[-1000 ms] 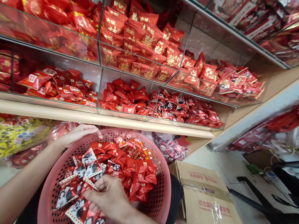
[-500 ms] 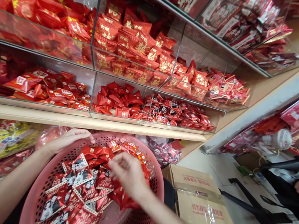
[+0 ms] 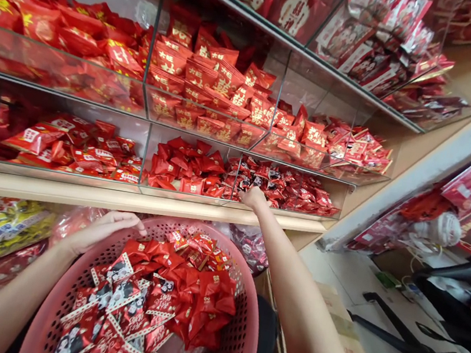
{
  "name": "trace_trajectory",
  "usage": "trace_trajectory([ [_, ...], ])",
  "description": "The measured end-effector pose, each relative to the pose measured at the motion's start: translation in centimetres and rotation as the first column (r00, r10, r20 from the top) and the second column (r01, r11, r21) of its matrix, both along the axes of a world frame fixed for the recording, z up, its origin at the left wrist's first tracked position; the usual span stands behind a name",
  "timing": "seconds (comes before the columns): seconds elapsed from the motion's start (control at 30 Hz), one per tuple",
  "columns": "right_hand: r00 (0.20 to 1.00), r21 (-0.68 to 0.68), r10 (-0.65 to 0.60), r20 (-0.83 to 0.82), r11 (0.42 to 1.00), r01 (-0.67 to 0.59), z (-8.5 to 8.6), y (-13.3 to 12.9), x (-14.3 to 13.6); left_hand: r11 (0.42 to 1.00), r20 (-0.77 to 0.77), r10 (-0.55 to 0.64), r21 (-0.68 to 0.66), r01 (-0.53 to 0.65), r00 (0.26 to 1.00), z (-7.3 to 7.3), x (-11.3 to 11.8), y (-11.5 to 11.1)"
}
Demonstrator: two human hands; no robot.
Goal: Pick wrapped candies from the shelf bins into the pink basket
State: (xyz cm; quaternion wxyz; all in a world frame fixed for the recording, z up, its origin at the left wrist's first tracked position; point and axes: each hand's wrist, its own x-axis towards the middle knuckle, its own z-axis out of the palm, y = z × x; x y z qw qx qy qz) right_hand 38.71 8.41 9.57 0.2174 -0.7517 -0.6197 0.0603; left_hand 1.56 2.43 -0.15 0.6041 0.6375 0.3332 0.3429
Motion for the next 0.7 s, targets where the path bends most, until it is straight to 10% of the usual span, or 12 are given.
trace_trajectory([
  [0.4,0.851,0.039,-0.105,-0.515,0.989,0.145,0.9,-0.6,-0.7,1.000,-0.009,-0.002,0.003,0.002,1.000,-0.5,-0.1,0.3],
  [0.7,0.626,0.244,0.041,-0.779,0.939,0.242,4.2,-5.0,-0.2,1.000,-0.014,0.001,0.004,-0.001,1.000,-0.3,-0.1,0.2],
])
